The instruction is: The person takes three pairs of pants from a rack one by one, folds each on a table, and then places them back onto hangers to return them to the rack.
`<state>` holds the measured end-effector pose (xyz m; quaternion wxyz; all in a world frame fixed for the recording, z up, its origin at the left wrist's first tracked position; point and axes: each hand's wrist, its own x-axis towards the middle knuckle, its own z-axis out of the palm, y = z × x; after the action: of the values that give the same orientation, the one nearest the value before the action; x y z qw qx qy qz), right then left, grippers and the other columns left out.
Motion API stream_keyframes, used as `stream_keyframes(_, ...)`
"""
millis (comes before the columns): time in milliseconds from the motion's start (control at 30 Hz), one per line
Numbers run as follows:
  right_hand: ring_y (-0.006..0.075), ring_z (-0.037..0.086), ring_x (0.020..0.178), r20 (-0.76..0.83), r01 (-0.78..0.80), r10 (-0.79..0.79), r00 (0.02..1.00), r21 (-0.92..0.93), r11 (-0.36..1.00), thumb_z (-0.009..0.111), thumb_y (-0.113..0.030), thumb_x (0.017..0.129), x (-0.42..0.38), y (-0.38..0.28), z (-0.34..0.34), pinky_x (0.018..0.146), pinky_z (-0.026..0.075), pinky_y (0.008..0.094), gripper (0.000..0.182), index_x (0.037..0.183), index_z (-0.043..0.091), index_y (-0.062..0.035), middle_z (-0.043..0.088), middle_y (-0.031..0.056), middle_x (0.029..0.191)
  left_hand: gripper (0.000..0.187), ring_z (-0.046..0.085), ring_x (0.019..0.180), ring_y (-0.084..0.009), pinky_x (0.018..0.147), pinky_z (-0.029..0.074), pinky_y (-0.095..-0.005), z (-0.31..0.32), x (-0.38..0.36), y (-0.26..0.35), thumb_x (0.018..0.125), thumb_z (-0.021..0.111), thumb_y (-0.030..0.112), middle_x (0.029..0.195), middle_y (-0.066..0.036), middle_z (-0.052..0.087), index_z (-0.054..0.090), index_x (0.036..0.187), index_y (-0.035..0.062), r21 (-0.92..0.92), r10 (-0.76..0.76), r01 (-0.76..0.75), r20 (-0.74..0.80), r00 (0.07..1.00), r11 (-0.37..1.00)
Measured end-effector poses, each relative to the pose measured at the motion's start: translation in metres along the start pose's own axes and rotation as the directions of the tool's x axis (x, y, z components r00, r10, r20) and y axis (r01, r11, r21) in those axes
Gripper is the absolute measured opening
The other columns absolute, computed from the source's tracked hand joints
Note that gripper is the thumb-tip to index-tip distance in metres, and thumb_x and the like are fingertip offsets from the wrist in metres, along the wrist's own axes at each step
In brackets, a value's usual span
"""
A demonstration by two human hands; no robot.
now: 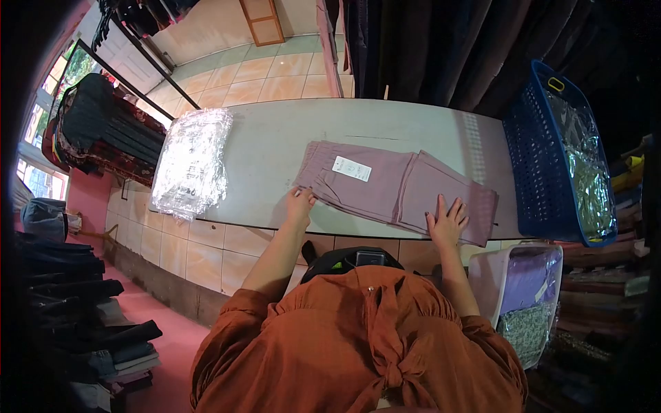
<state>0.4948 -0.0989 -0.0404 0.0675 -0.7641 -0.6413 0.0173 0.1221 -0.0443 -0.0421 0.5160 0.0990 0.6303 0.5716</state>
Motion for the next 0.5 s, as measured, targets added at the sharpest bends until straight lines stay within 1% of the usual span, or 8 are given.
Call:
stream_keyframes(100, 0.0447, 0.014, 0.131, -0.025, 0.0, 0.0, 1.0, 0.01, 1.0, 0.055, -0.044, 0.081, 0.0, -0.001, 0.0, 0.1, 0.013, 0.0621, 0.065, 0.137, 0.03, -0.0237, 0.014, 0.0262, 0.142, 0.045, 0.053, 0.071, -0.0115, 0.058, 0.046, -0.0217, 0.008, 0.008, -0.001, 0.079, 0.061, 0.006, 0.082, -0.004, 0.051, 0.039, 0.118, 0.0002, 0.072, -0.02, 0.016, 0.043, 0.999, 0.997)
stream_keyframes(167, 0.0447, 0.014, 0.13, -0.001, -0.028, 0.028, 1.0, 0.003, 1.0, 0.055, -0.044, 0.08, 0.001, -0.001, -0.001, 0.1, 0.013, 0.0621, 0.065, 0.137, 0.03, -0.0238, 0.015, 0.0263, 0.142, 0.037, 0.051, 0.065, -0.0093, 0.053, 0.044, -0.0205, 0.013, 0.009, -0.004, 0.08, 0.061, 0.01, 0.078, -0.002, 0.05, 0.046, 0.112, 0.001, 0.208, -0.127, 0.101, 0.119, 0.985, 0.973)
stream_keyframes(267, 0.0449, 0.014, 0.131, 0.009, -0.023, 0.023, 1.0, 0.013, 1.0, 0.055, -0.044, 0.08, 0.0, 0.0, 0.0, 0.1, 0.014, 0.0617, 0.065, 0.137, 0.03, -0.0239, 0.015, 0.0263, 0.142, 0.031, 0.055, 0.073, -0.0139, 0.06, 0.047, -0.0263, 0.026, 0.009, 0.008, 0.079, 0.061, 0.011, 0.085, -0.006, 0.054, 0.049, 0.106, 0.001, 0.368, -0.18, 0.141, 0.072, 0.981, 0.919)
stream_keyframes(300, 0.0449, 0.014, 0.131, 0.008, -0.026, 0.026, 1.0, 0.011, 1.0, 0.055, -0.044, 0.08, -0.003, -0.001, -0.001, 0.1, 0.014, 0.0617, 0.065, 0.137, 0.03, -0.0239, 0.015, 0.0263, 0.142, 0.031, 0.055, 0.073, -0.0139, 0.06, 0.047, -0.0263, 0.031, 0.012, 0.007, 0.079, 0.061, 0.011, 0.085, -0.006, 0.054, 0.049, 0.106, 0.001, 0.368, -0.182, 0.142, 0.076, 0.98, 0.919)
stream_keyframes(367, 0.0448, 0.015, 0.13, -0.008, -0.027, 0.027, 1.0, 0.016, 1.0, 0.056, -0.042, 0.08, -0.011, -0.006, -0.001, 0.1, 0.014, 0.0609, 0.064, 0.136, 0.032, -0.0237, 0.017, 0.0264, 0.141, 0.032, 0.056, 0.087, -0.0205, 0.07, 0.047, -0.0349, 0.04, 0.017, 0.003, 0.078, 0.057, 0.008, 0.097, -0.01, 0.056, 0.049, 0.107, 0.0002, 0.181, 0.12, -0.151, 0.174, 0.977, 0.972)
stream_keyframes(400, 0.0448, 0.015, 0.13, -0.011, -0.027, 0.027, 1.0, 0.013, 1.0, 0.056, -0.042, 0.08, -0.019, -0.009, -0.001, 0.1, 0.014, 0.0609, 0.064, 0.136, 0.032, -0.0237, 0.017, 0.0264, 0.141, 0.032, 0.056, 0.087, -0.0205, 0.07, 0.047, -0.0349, 0.042, 0.013, 0.004, 0.078, 0.057, 0.008, 0.097, -0.01, 0.056, 0.049, 0.107, 0.0002, 0.178, 0.119, -0.151, 0.176, 0.977, 0.972)
stream_keyframes(467, 0.0447, 0.019, 0.128, -0.12, 0.016, -0.01, 0.993, 0.042, 0.999, 0.058, -0.041, 0.078, -0.04, -0.018, 0.001, 0.099, 0.017, 0.0607, 0.062, 0.133, 0.037, -0.0227, 0.021, 0.0264, 0.14, 0.034, 0.053, 0.099, -0.0261, 0.083, 0.044, -0.041, 0.046, 0.001, 0.015, 0.076, 0.051, 0.003, 0.108, -0.013, 0.055, 0.048, 0.11, -0.0004, -0.084, 0.08, -0.066, 0.182, 0.98, 0.994)
stream_keyframes(500, 0.0447, 0.019, 0.128, -0.127, 0.015, -0.01, 0.992, 0.041, 0.999, 0.058, -0.041, 0.078, -0.051, -0.024, -0.002, 0.099, 0.017, 0.0607, 0.062, 0.133, 0.037, -0.0227, 0.021, 0.0264, 0.14, 0.034, 0.053, 0.099, -0.0261, 0.083, 0.044, -0.041, 0.045, -0.004, 0.02, 0.076, 0.051, 0.003, 0.108, -0.013, 0.055, 0.048, 0.11, -0.0004, -0.087, 0.084, -0.069, 0.187, 0.979, 0.994)
